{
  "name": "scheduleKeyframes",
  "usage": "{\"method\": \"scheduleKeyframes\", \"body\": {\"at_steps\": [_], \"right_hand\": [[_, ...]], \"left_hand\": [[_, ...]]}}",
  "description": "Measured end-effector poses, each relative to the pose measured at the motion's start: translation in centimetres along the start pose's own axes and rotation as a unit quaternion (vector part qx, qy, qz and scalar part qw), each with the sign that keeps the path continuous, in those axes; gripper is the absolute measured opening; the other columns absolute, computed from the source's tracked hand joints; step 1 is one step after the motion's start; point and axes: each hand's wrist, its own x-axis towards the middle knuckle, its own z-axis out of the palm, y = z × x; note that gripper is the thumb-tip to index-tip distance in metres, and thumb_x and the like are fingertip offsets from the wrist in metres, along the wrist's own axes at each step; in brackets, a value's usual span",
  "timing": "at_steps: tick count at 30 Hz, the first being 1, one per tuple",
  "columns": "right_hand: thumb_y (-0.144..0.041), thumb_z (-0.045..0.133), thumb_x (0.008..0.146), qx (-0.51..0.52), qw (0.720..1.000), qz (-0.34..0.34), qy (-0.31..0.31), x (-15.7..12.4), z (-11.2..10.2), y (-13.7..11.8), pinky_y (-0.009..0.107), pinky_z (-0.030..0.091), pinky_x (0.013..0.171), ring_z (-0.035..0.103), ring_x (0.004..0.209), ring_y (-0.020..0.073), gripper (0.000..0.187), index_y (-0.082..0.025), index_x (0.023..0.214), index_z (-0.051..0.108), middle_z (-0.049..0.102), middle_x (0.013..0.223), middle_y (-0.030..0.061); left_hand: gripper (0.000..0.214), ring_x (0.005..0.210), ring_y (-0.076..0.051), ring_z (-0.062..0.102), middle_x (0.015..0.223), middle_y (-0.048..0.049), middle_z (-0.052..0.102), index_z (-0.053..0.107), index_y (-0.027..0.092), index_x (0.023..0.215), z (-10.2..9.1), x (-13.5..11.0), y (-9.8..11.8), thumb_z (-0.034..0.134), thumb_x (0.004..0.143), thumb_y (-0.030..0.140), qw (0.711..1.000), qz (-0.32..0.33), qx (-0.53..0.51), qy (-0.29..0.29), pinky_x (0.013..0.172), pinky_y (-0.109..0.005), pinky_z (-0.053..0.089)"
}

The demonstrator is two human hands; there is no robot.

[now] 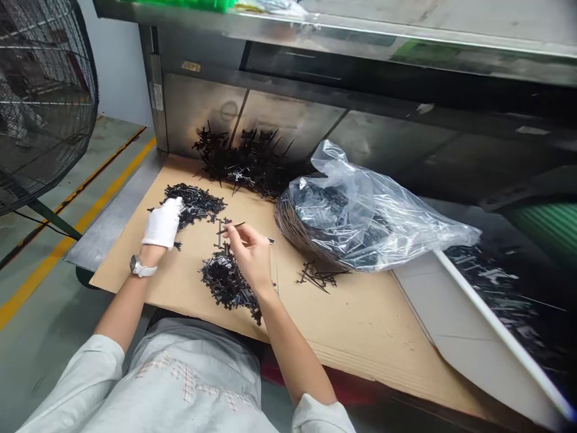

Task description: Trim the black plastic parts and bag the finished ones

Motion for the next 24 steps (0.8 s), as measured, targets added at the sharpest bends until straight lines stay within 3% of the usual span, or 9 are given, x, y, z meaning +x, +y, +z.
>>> {"method": "scheduleKeyframes", "body": {"at_steps": [4, 8, 12, 16, 18, 20, 24], "right_hand": [[-0.044, 0.058, 0.087, 0.011, 1.0, 0.003, -0.007, 0.1, -0.2, 0.1, 0.028, 0.049, 0.057, 0.062, 0.06, 0.0149, 0.026, -0.02, 0.078, 0.066, 0.072, 0.076, 0.0044], [-0.04, 0.057, 0.09, -0.047, 0.997, -0.048, 0.021, 0.4, 0.4, -0.4, 0.028, 0.049, 0.06, 0.061, 0.059, 0.015, 0.026, -0.02, 0.074, 0.062, 0.07, 0.072, 0.0036], [-0.032, 0.055, 0.093, -0.126, 0.981, -0.141, 0.053, 0.6, 1.3, -1.1, 0.026, 0.045, 0.058, 0.058, 0.058, 0.0133, 0.022, -0.02, 0.075, 0.061, 0.065, 0.067, 0.002], [-0.029, 0.049, 0.096, -0.178, 0.962, -0.192, 0.074, 0.1, 2.6, -1.3, 0.026, 0.044, 0.059, 0.056, 0.058, 0.0131, 0.024, -0.02, 0.077, 0.059, 0.064, 0.068, 0.0031], [-0.028, 0.046, 0.097, -0.197, 0.956, -0.205, 0.068, -0.4, 3.2, -1.3, 0.027, 0.044, 0.06, 0.057, 0.061, 0.0139, 0.024, -0.02, 0.079, 0.06, 0.065, 0.07, 0.0046], [-0.026, 0.043, 0.098, -0.208, 0.953, -0.214, 0.056, -1.0, 3.8, -1.4, 0.027, 0.043, 0.06, 0.056, 0.062, 0.0142, 0.025, -0.02, 0.081, 0.061, 0.065, 0.071, 0.0055], [-0.024, 0.042, 0.097, -0.177, 0.963, -0.199, 0.051, -1.7, 4.4, -1.8, 0.027, 0.044, 0.06, 0.055, 0.06, 0.0138, 0.024, -0.021, 0.08, 0.059, 0.064, 0.07, 0.0048]], "left_hand": [[0.03, 0.108, -0.029, 0.062, 0.103, -0.0171, 0.07, 0.066, 0.018, 0.08, -0.4, 0.7, -0.7, 0.046, 0.09, 0.038, 0.996, 0.054, 0.074, 0.022, 0.1, -0.041, 0.041], [0.035, 0.118, -0.024, 0.059, 0.118, -0.0152, 0.068, 0.067, 0.015, 0.102, -0.6, 1.6, -1.5, 0.038, 0.093, 0.032, 0.994, 0.072, 0.068, 0.039, 0.109, -0.04, 0.038], [0.035, 0.109, -0.018, 0.064, 0.124, -0.0155, 0.065, 0.056, 0.013, 0.119, -1.0, 1.8, -1.6, 0.04, 0.092, 0.029, 0.994, 0.039, -0.058, 0.088, 0.099, -0.033, 0.048], [0.036, 0.074, -0.013, 0.067, 0.095, -0.0094, 0.069, 0.057, 0.016, 0.098, -0.7, -1.5, 0.7, 0.036, 0.095, 0.045, 0.966, -0.025, -0.244, 0.084, 0.071, -0.025, 0.054], [0.043, 0.07, -0.014, 0.065, 0.082, -0.0068, 0.067, 0.059, 0.018, 0.089, 0.0, -3.7, 1.9, 0.032, 0.095, 0.052, 0.974, -0.03, -0.217, 0.055, 0.063, -0.025, 0.052], [0.042, 0.07, -0.015, 0.062, 0.076, -0.0062, 0.063, 0.06, 0.019, 0.083, 1.0, -5.3, 2.5, 0.034, 0.095, 0.051, 0.983, -0.029, -0.171, 0.063, 0.062, -0.026, 0.05], [0.03, 0.072, -0.016, 0.058, 0.075, -0.0057, 0.06, 0.06, 0.019, 0.08, 2.5, -5.7, 2.1, 0.046, 0.09, 0.044, 0.988, -0.032, -0.116, 0.093, 0.068, -0.027, 0.046]]}}
